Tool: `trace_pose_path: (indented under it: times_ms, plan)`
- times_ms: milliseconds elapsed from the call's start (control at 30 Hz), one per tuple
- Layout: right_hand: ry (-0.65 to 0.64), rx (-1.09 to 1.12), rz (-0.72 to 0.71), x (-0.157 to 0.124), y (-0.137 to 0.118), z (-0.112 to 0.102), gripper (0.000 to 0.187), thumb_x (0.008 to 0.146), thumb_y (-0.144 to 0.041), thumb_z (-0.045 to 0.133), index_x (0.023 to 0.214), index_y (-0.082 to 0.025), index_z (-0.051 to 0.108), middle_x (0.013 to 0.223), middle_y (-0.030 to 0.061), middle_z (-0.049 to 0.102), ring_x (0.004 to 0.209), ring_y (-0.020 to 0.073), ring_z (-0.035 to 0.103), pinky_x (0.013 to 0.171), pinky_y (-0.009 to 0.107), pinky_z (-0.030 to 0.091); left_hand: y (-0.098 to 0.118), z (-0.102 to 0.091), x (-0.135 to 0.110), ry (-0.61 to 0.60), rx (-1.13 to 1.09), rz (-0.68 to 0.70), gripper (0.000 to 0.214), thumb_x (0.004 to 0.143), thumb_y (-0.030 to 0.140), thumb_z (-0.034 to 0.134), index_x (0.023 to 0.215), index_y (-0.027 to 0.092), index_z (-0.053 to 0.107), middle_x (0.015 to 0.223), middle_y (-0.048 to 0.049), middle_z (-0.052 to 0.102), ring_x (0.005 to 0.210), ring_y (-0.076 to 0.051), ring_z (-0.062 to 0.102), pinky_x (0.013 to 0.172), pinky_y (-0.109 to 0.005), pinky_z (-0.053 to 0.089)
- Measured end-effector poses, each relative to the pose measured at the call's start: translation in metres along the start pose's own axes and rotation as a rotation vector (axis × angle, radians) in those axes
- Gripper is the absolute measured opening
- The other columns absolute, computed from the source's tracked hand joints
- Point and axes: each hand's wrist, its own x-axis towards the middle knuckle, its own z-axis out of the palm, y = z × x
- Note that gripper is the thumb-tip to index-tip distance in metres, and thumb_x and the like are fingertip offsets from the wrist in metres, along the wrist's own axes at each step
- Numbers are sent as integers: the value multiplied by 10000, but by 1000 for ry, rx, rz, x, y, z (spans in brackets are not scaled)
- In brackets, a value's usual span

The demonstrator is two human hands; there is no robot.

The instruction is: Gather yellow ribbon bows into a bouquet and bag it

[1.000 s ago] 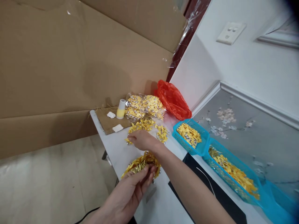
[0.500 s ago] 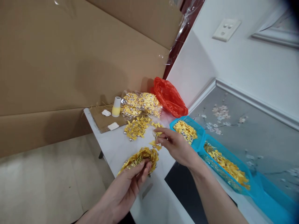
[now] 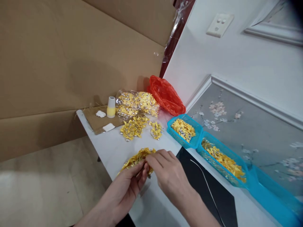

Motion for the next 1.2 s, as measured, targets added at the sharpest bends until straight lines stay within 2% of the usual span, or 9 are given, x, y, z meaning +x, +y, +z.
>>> trace_pose_path:
  times_ms: [100,200,400,500,633,733,900,1033,1200]
  plan:
    - [24,93,9,0,-9,9,173,951,-161,397,966,-163,569,926,55,648,848,214,542,692,339,388,-2,0,-1,-7,-12,-12,158,819,-22,532,782,47,669,650,-58,657,498,-85,622,501,-183,564]
    - [26,172,14,-2,-7,14,192,951,-149,390,1054,-158,552,989,61,648,877,209,541,726,341,394,-2,-3,-1,-22,-15,-41,152,816,-20,536,764,39,666,645,-64,651,503,-85,619,506,-182,560]
    - [-41,235,-72,-7,6,16,372,931,-79,376,1295,-131,431,1165,102,605,980,210,527,821,349,430,1,-9,-2,-70,-24,-92,123,805,-17,548,834,11,665,703,-94,655,577,-106,636,536,-179,556]
    - [-75,230,-123,-8,9,18,397,934,-79,384,1324,-148,409,1183,91,604,1003,219,523,827,366,440,2,-10,-3,-97,-45,-105,131,787,-33,553,845,13,661,742,-98,656,588,-109,633,539,-186,557]
    - [-62,232,-195,-10,8,21,371,945,-105,377,1310,-147,429,1130,93,626,973,233,525,777,379,453,-1,-13,-4,-81,-74,-76,185,754,-69,570,842,73,649,774,-66,655,563,-92,620,525,-188,556]
    - [-65,279,-187,-14,7,22,416,931,-104,390,1342,-164,406,1180,95,604,1016,245,509,812,407,452,-3,-15,-3,-55,-63,-73,195,745,-76,584,835,88,639,778,-57,653,557,-88,618,504,-176,546]
    - [56,419,-142,-20,12,29,553,907,-71,430,1426,-201,289,1187,90,602,1064,229,501,885,408,463,-1,-12,-6,-79,-40,-170,178,772,-48,581,928,17,636,771,-95,643,598,-105,637,484,-149,532]
    - [181,504,-58,-21,18,38,547,896,-25,427,1402,-215,341,1174,118,564,1056,194,533,880,347,507,6,-8,-8,-46,-81,-197,155,800,-30,555,942,-10,615,770,-109,633,566,-92,625,474,-141,531]
    - [181,584,-41,-17,16,44,511,903,-39,433,1369,-239,379,1142,103,576,1056,180,552,868,325,524,14,-11,-11,-50,-199,-205,142,854,-14,474,926,-6,596,720,-89,615,535,-79,617,484,-142,542]
